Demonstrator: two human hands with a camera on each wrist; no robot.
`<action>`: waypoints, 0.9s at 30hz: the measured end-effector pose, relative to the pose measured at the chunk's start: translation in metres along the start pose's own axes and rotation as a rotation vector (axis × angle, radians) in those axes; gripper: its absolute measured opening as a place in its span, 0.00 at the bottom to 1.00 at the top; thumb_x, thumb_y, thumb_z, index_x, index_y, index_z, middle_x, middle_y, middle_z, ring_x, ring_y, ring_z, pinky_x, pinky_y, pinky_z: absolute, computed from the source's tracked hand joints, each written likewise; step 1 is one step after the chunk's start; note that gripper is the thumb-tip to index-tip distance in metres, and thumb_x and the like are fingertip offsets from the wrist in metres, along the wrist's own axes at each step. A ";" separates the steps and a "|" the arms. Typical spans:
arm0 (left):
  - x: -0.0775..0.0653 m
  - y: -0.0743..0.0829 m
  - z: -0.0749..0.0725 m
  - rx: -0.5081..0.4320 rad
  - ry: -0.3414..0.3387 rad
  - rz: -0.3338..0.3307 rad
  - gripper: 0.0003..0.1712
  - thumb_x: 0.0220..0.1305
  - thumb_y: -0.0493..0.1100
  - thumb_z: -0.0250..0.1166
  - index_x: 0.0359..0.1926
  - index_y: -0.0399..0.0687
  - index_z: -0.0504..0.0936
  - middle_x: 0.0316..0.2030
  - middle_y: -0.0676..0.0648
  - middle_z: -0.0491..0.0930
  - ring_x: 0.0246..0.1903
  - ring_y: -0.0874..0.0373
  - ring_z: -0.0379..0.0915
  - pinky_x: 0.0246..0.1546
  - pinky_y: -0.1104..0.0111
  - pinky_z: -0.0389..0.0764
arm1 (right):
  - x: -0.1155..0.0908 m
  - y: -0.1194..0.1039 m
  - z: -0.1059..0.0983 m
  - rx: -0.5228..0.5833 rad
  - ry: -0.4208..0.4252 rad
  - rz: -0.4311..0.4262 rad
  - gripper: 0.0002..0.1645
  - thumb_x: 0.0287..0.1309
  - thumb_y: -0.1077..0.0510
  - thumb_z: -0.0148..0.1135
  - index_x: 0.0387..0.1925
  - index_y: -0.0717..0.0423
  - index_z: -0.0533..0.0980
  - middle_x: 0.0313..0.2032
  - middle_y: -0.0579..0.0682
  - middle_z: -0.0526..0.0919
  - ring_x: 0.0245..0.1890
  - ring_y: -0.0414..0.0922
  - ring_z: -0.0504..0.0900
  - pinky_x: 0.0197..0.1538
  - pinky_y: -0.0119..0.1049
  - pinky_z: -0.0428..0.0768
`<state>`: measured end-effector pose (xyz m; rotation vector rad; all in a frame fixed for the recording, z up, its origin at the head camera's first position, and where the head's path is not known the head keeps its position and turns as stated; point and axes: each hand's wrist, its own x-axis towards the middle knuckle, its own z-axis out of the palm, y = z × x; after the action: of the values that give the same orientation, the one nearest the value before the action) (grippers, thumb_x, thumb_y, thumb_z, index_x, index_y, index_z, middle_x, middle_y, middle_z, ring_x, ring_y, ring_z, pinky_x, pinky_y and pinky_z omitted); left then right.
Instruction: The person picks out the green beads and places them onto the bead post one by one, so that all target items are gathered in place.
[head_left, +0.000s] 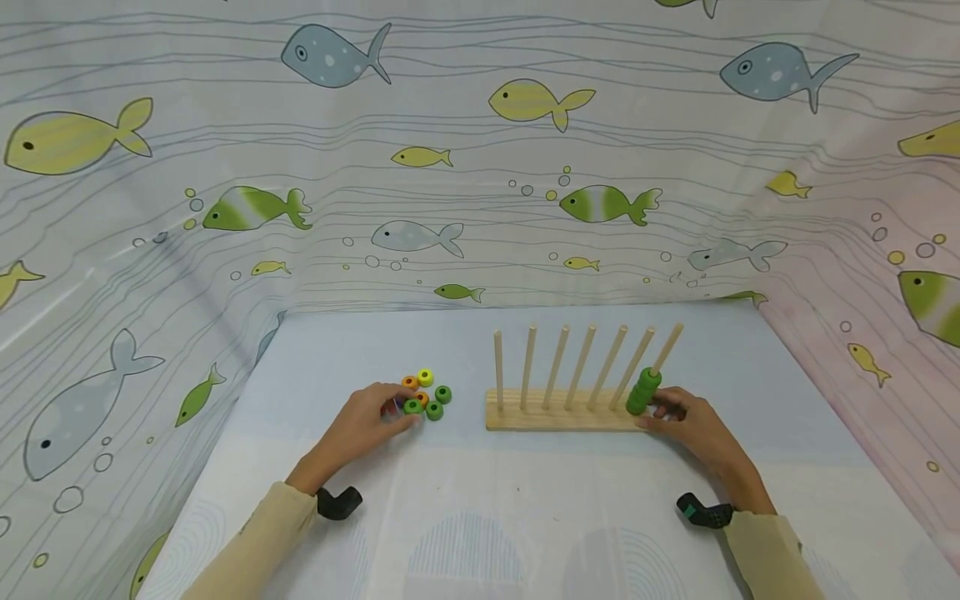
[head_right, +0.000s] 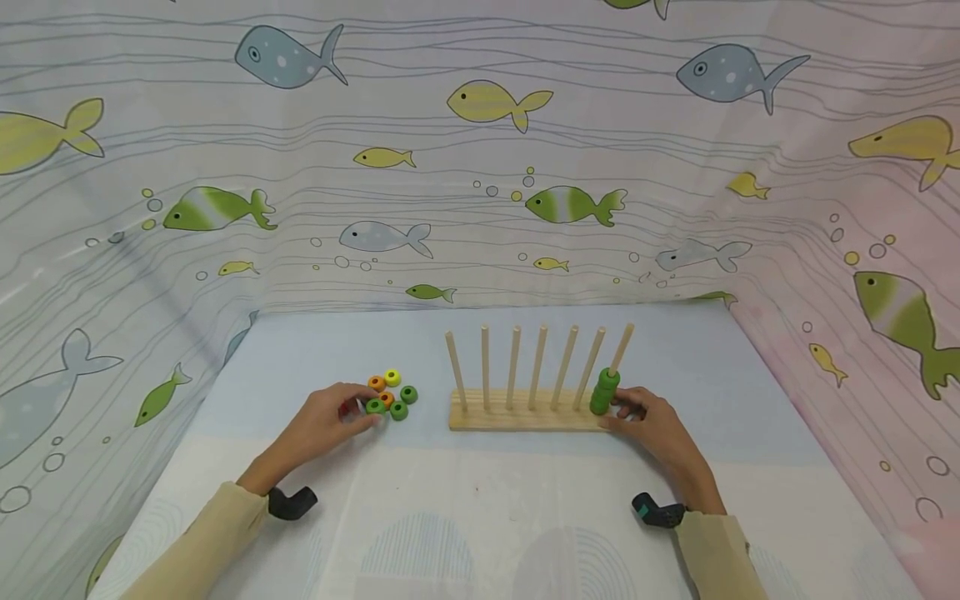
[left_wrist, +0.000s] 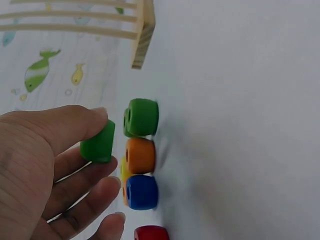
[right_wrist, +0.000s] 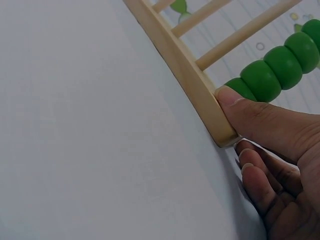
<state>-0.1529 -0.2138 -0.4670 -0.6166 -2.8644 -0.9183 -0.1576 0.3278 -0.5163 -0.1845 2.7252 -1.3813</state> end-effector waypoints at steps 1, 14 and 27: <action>0.000 0.000 -0.001 0.000 0.003 0.003 0.21 0.60 0.46 0.78 0.52 0.44 0.87 0.37 0.50 0.82 0.34 0.52 0.76 0.33 0.66 0.76 | 0.000 0.000 0.000 0.000 -0.001 -0.002 0.33 0.60 0.47 0.76 0.59 0.61 0.77 0.41 0.54 0.80 0.38 0.46 0.75 0.38 0.33 0.75; 0.009 0.005 -0.010 -0.033 0.021 0.038 0.23 0.61 0.44 0.77 0.56 0.41 0.86 0.45 0.49 0.85 0.35 0.50 0.78 0.31 0.69 0.77 | 0.001 -0.001 -0.001 0.009 -0.003 0.008 0.35 0.59 0.46 0.76 0.61 0.62 0.77 0.42 0.55 0.79 0.39 0.48 0.74 0.38 0.34 0.74; 0.018 0.013 -0.020 0.016 0.047 0.046 0.22 0.60 0.47 0.78 0.53 0.45 0.87 0.44 0.51 0.85 0.37 0.51 0.78 0.29 0.67 0.74 | -0.001 -0.001 0.000 0.008 -0.003 0.003 0.33 0.60 0.46 0.75 0.60 0.60 0.78 0.42 0.55 0.79 0.39 0.47 0.74 0.38 0.34 0.75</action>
<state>-0.1650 -0.2093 -0.4407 -0.6475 -2.8016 -0.8902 -0.1561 0.3271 -0.5156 -0.1813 2.7161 -1.3900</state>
